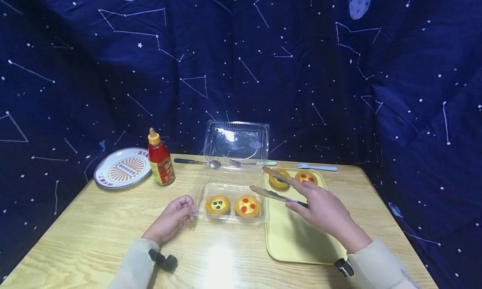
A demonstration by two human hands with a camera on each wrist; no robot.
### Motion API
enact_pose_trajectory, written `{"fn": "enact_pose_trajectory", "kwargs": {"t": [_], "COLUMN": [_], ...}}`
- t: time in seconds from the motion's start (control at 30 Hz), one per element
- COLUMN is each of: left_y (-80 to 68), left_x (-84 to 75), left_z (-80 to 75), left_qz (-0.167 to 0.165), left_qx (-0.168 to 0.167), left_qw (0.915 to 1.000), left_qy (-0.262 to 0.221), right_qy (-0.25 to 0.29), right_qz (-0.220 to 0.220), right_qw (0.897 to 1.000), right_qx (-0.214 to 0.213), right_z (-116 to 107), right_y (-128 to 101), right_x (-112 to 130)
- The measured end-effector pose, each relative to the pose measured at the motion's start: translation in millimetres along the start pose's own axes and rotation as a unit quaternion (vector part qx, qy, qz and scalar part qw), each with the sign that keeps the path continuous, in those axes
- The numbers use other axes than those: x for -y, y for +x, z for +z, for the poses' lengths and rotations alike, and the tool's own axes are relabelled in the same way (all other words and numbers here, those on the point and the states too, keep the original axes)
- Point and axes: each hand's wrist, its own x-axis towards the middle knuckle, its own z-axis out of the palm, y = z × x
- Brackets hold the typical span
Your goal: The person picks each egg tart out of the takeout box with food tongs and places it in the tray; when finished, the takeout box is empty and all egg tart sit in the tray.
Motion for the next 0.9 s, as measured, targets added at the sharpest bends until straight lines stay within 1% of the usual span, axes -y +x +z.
{"fn": "enact_pose_trajectory", "kwargs": {"t": [0.2, 0.43, 0.73, 0.9], "left_y": [1.2, 1.4, 1.7, 1.8], "left_x": [0.3, 0.7, -0.1, -0.1], "left_z": [-0.6, 0.0, -0.4, -0.8], "left_qz": [-0.003, -0.004, -0.009, -0.008], "left_qx": [-0.004, -0.006, -0.004, -0.005], "left_qw": [1.0, 1.0, 0.9999, 0.9999], "left_qy": [0.001, 0.0, -0.003, -0.004], "right_qy": [0.012, 0.027, 0.022, 0.023], "right_qz": [-0.017, -0.053, -0.096, -0.105], "right_qw": [1.0, 0.998, 0.994, 0.992], "right_qx": [0.024, 0.027, 0.045, 0.061], "right_z": [11.3, 22.0, 36.6, 45.6], "right_y": [6.9, 17.5, 33.2, 41.2], "right_x": [10.9, 27.0, 45.4, 52.9]}}
